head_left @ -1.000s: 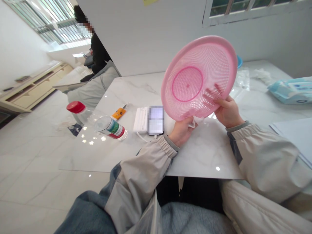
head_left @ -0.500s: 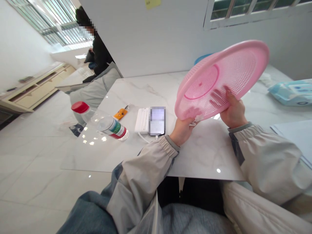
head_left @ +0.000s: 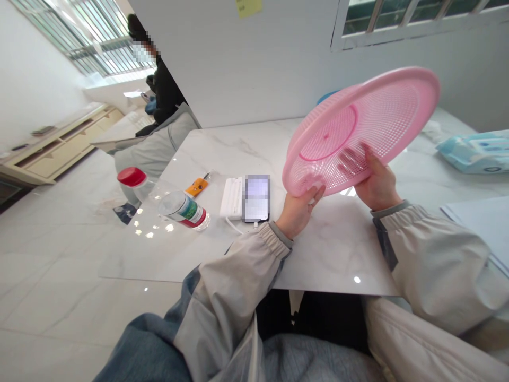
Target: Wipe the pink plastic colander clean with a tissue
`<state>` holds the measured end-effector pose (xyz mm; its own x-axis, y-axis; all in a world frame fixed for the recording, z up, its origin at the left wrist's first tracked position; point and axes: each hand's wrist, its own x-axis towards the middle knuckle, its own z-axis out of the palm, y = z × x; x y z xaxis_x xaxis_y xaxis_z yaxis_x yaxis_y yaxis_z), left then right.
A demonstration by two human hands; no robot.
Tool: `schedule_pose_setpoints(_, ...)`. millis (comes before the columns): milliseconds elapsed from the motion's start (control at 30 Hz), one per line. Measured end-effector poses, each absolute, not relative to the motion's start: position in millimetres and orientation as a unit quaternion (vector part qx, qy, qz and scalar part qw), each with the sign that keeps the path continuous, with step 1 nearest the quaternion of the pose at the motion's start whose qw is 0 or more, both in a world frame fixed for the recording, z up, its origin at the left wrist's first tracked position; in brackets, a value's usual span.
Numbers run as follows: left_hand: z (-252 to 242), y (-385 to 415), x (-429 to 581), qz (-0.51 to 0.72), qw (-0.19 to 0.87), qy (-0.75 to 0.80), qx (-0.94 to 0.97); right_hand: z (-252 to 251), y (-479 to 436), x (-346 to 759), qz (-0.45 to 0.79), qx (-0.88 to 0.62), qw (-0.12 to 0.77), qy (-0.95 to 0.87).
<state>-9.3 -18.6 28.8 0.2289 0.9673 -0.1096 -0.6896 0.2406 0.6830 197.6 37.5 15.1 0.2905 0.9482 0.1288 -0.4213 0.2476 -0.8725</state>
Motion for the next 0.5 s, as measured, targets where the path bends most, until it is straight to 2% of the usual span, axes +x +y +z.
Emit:
schedule_pose_setpoints(167,26.1,-15.3,-8.4,0.578,0.732,0.272,0.237,16.0,32.6,188.4,0.498,-0.376,0.696,-0.355)
schedule_pose_setpoints(367,28.9,-15.7,-8.1,0.584,0.728,0.264,0.243,19.7,22.2,172.8,0.587,-0.352,0.634,-0.359)
schedule_pose_setpoints(500,32.7,-16.7,-9.6,0.592,0.713,0.277,0.256,17.9,25.3,174.7,0.584,-0.356,0.633,-0.363)
